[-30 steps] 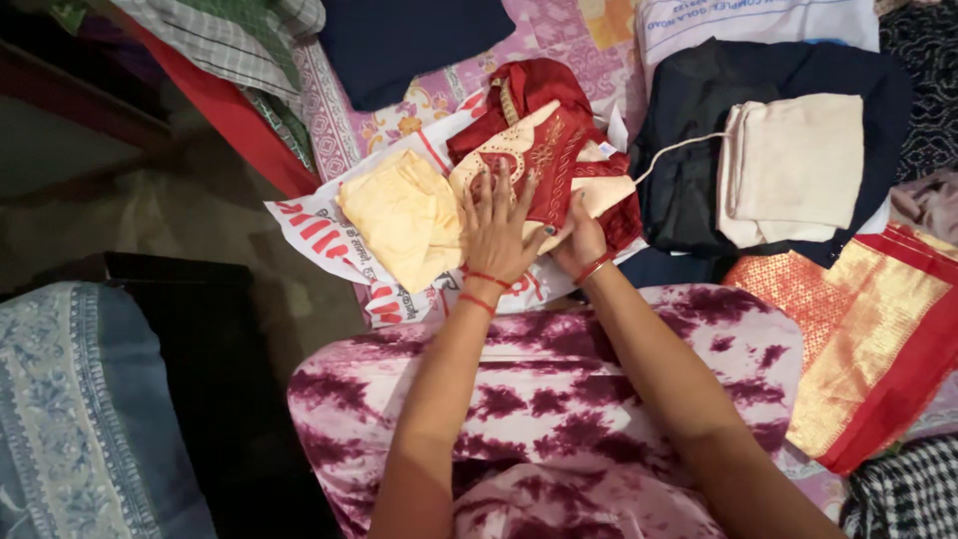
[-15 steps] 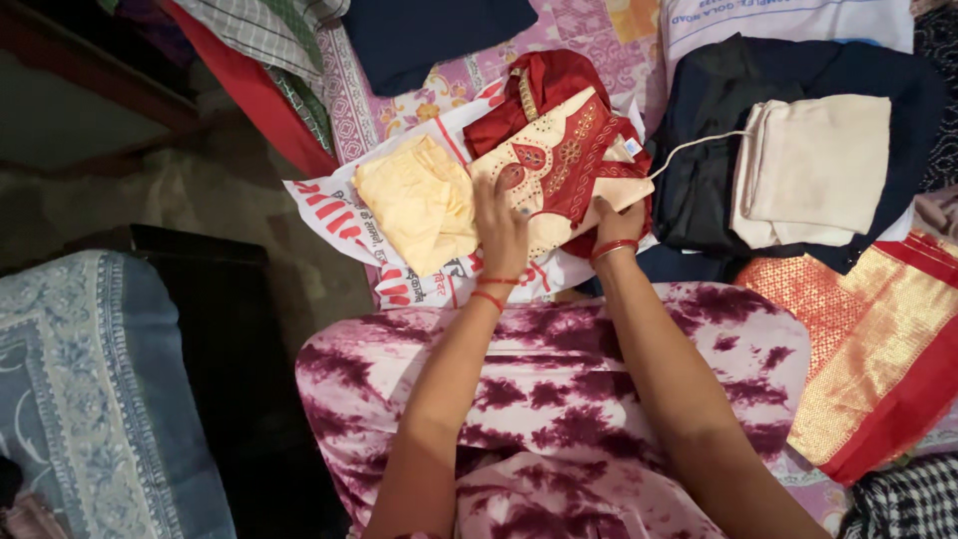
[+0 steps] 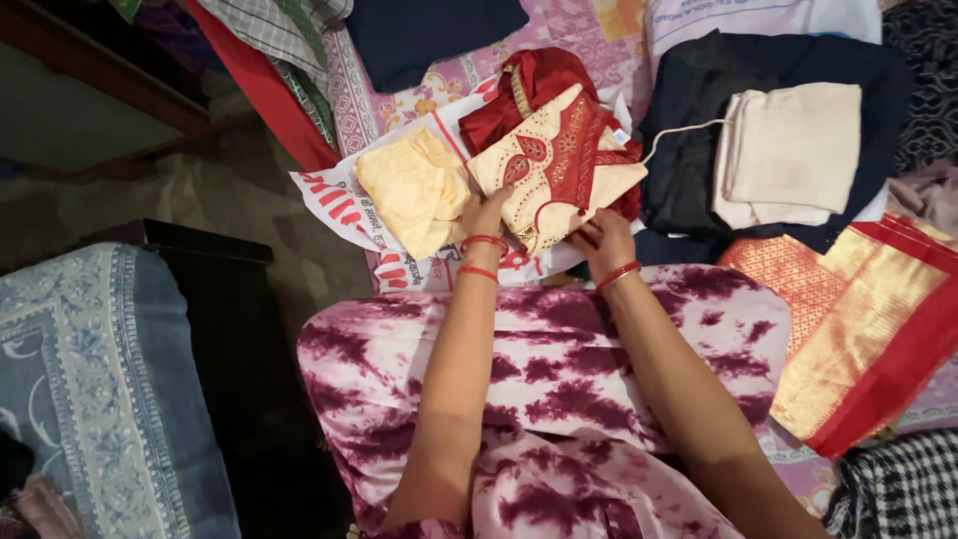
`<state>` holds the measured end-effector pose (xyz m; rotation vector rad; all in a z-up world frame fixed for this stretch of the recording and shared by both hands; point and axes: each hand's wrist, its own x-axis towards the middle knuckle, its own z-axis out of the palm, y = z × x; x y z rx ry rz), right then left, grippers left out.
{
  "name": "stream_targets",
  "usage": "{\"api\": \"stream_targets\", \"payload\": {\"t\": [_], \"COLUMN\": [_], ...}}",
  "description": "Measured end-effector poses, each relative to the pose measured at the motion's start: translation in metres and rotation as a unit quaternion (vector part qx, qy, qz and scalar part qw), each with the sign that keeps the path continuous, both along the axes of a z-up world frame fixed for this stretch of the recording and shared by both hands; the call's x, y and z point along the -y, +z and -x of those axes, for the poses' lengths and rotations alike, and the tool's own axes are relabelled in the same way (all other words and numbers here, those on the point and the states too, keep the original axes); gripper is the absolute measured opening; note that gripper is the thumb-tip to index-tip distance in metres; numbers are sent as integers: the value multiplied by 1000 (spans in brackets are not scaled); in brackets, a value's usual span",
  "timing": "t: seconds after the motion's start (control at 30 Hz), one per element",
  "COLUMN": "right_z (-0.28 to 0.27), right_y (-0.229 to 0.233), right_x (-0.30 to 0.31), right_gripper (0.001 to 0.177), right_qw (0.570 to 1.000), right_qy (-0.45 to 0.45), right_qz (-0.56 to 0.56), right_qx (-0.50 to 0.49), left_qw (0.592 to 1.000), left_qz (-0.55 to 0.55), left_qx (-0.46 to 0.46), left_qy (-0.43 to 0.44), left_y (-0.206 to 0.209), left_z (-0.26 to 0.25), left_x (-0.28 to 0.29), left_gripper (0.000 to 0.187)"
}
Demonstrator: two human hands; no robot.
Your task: The person sits on a bed and folds various garments, including a cream-colored cloth, a red and cream embroidered top, and a dark blue shirt. They smooth the fabrics, align edges, and fold the items into neat stacks on a white plastic bag placed on their lap.
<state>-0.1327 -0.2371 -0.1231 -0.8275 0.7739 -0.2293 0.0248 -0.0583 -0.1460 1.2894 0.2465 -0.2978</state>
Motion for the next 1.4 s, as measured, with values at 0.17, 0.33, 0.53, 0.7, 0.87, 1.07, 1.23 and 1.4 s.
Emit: {"api": "stream_targets", "payload": {"t": [0.17, 0.33, 0.53, 0.7, 0.87, 1.07, 1.23, 1.4], "right_z": [-1, -11, -9, 4, 16, 18, 31, 39], "right_y": [45, 36, -7, 43, 164, 178, 202, 226], "right_x": [-14, -5, -1, -8, -6, 25, 24, 18], "right_gripper": [46, 41, 41, 63, 75, 51, 55, 65], "right_qw": [993, 996, 986, 975, 939, 958, 949, 937], "right_qy": [42, 20, -93, -22, 121, 159, 181, 191], "right_qz": [-103, -85, -76, -171, -171, -28, 13, 27], "right_qx": [-23, 27, 117, 138, 271, 238, 259, 292], "left_qw": [959, 930, 924, 931, 947, 928, 920, 865], "left_qz": [255, 339, 367, 356, 317, 350, 353, 441], "left_qx": [-123, -137, -103, -85, -43, 28, 32, 61], "left_qy": [-12, -44, -30, 9, -19, -126, -166, -231], "left_y": [13, 28, 40, 66, 131, 166, 181, 197], "left_z": [20, 53, 98, 120, 166, 194, 205, 210], "left_x": [9, -6, -14, -8, -10, -34, -45, -70], "left_gripper": [34, 26, 13, 10, 51, 72, 75, 81]}}
